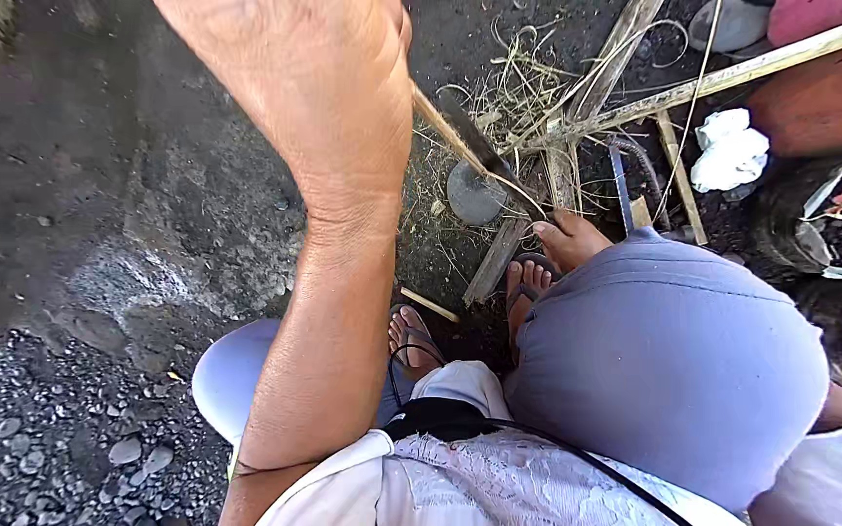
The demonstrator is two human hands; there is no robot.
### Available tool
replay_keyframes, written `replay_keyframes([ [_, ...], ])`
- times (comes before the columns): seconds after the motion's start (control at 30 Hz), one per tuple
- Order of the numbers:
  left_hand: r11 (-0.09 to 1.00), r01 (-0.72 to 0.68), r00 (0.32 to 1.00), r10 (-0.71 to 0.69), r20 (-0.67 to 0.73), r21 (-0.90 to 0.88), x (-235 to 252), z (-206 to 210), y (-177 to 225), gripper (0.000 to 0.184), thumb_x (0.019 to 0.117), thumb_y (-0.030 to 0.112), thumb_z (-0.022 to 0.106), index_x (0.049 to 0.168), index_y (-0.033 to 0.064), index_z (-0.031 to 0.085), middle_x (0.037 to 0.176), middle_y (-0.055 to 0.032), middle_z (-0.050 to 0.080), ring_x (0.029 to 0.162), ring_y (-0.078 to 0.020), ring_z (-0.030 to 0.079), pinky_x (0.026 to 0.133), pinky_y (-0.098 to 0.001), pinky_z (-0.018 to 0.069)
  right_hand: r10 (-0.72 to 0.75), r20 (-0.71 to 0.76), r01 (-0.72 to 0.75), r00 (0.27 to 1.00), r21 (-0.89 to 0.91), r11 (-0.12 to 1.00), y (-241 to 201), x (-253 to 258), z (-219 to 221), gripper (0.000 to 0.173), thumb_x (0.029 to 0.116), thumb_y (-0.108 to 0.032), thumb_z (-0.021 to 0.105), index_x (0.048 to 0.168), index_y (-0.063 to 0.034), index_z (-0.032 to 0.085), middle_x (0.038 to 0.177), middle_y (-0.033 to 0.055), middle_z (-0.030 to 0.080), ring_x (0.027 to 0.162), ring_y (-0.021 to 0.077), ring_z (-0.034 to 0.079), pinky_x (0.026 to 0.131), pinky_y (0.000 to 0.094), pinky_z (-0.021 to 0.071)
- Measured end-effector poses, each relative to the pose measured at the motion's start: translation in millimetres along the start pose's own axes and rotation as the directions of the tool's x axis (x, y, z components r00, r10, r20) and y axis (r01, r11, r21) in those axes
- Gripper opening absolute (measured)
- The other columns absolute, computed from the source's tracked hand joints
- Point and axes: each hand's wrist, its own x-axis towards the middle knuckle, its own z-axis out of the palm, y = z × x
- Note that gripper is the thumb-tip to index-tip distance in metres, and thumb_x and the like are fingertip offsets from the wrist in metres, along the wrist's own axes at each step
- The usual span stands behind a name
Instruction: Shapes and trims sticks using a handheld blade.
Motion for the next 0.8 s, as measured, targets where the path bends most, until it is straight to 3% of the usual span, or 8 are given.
replay_keyframes([
  [0.03, 1.000, -0.021, 1.000, 0.021, 0.023, -0.009, 0.9, -1.4, 0.4, 0.039, 0.0927, -0.010, 0.043, 0.062, 0.0134, 0.038, 0.046, 0.0023, 0.035, 0.039, -0.0078, 0.036, 0.040, -0.0210, 0.0364, 0.010, 0.017, -0.013, 1.000, 0.182, 0.983, 4.8, 1.2, 0.1, 0.038, 0.1118, -0.030, 0.043, 0.124, 0.0017, 0.060, 0.078, 0.0090, 0.062, 0.059, 0.0160, 0.059, 0.057, 0.0346, 0.0545],
  [0.07, 0.999, -0.028, 0.999, 0.029, 0.043, -0.018, -0.8, -3.3, 1.0, 0.039, 0.0954, -0.007, 0.041, 0.064, 0.0143, 0.038, 0.047, 0.0034, 0.035, 0.040, -0.0073, 0.036, 0.040, -0.0212, 0.0374, 0.002, 0.024, -0.008, 1.000, 0.268, 0.964, 10.1, 1.4, 0.6, 0.039, 0.1112, -0.031, 0.041, 0.120, 0.0008, 0.061, 0.074, 0.0062, 0.061, 0.054, 0.0125, 0.058, 0.052, 0.0317, 0.0541],
  [0.17, 0.999, -0.041, 0.999, 0.042, 0.027, -0.026, -2.1, -4.7, 2.4, 0.040, 0.0998, -0.002, 0.036, 0.065, 0.0157, 0.037, 0.046, 0.0050, 0.033, 0.040, -0.0065, 0.037, 0.040, -0.0215, 0.0384, -0.137, -0.032, 0.136, 0.990, -0.008, 0.991, -8.6, -5.6, -6.9, 0.045, 0.1101, -0.038, 0.045, 0.119, 0.0030, 0.061, 0.076, 0.0145, 0.062, 0.062, 0.0268, 0.061, 0.065, 0.0512, 0.0540],
  [0.33, 1.000, -0.003, 1.000, 0.002, -0.023, -0.021, -2.7, 1.5, 1.3, 0.038, 0.0938, -0.010, 0.041, 0.063, 0.0131, 0.038, 0.046, 0.0015, 0.037, 0.038, -0.0076, 0.037, 0.039, -0.0202, 0.0360, -0.370, -0.289, 0.302, 0.883, -0.253, 0.919, -42.6, -17.4, -11.2, 0.055, 0.0928, -0.037, 0.076, 0.126, 0.0033, 0.058, 0.090, 0.0222, 0.068, 0.077, 0.0367, 0.066, 0.073, 0.0583, 0.0532],
  [0.43, 0.999, -0.030, 1.000, 0.030, 0.005, -0.022, 1.1, 3.9, -0.1, 0.039, 0.0949, -0.008, 0.040, 0.062, 0.0141, 0.037, 0.045, 0.0029, 0.034, 0.038, -0.0072, 0.036, 0.039, -0.0209, 0.0363, -0.027, -0.136, -0.033, 0.990, -0.416, 0.909, -24.9, -3.5, -7.0, 0.055, 0.0972, -0.027, 0.071, 0.139, 0.0039, 0.052, 0.107, 0.0320, 0.069, 0.102, 0.0515, 0.068, 0.089, 0.0699, 0.0504],
  [0.5, 0.998, -0.043, 0.999, 0.044, 0.031, -0.037, 2.0, -0.2, -1.4, 0.039, 0.0978, -0.004, 0.038, 0.064, 0.0145, 0.037, 0.045, 0.0035, 0.035, 0.039, -0.0064, 0.037, 0.040, -0.0208, 0.0379, 0.170, -0.023, -0.163, 0.985, -0.421, 0.892, -6.5, 12.3, -3.4, 0.058, 0.0964, -0.026, 0.072, 0.141, 0.0049, 0.050, 0.116, 0.0334, 0.067, 0.113, 0.0519, 0.064, 0.096, 0.0707, 0.0469],
  [0.63, 0.997, -0.015, 0.997, 0.020, 0.080, -0.071, 1.3, -16.8, -1.6, 0.038, 0.1013, 0.001, 0.034, 0.066, 0.0150, 0.040, 0.047, 0.0043, 0.037, 0.040, -0.0066, 0.039, 0.041, -0.0215, 0.0398, 0.014, -0.033, -0.014, 0.999, -0.015, 1.000, 26.9, 16.2, 4.9, 0.049, 0.0865, -0.025, 0.083, 0.121, 0.0049, 0.063, 0.088, 0.0228, 0.069, 0.077, 0.0353, 0.067, 0.078, 0.0607, 0.0542],
  [0.8, 0.996, 0.013, 0.999, -0.008, 0.053, -0.091, -1.5, -23.6, -0.1, 0.039, 0.1020, 0.000, 0.030, 0.067, 0.0144, 0.038, 0.046, 0.0040, 0.034, 0.039, -0.0068, 0.037, 0.040, -0.0208, 0.0375, 0.008, -0.123, -0.046, 0.992, -0.306, 0.951, -22.6, -2.8, -5.3, 0.052, 0.0951, -0.026, 0.075, 0.133, 0.0028, 0.056, 0.102, 0.0303, 0.069, 0.098, 0.0505, 0.068, 0.087, 0.0694, 0.0499],
])
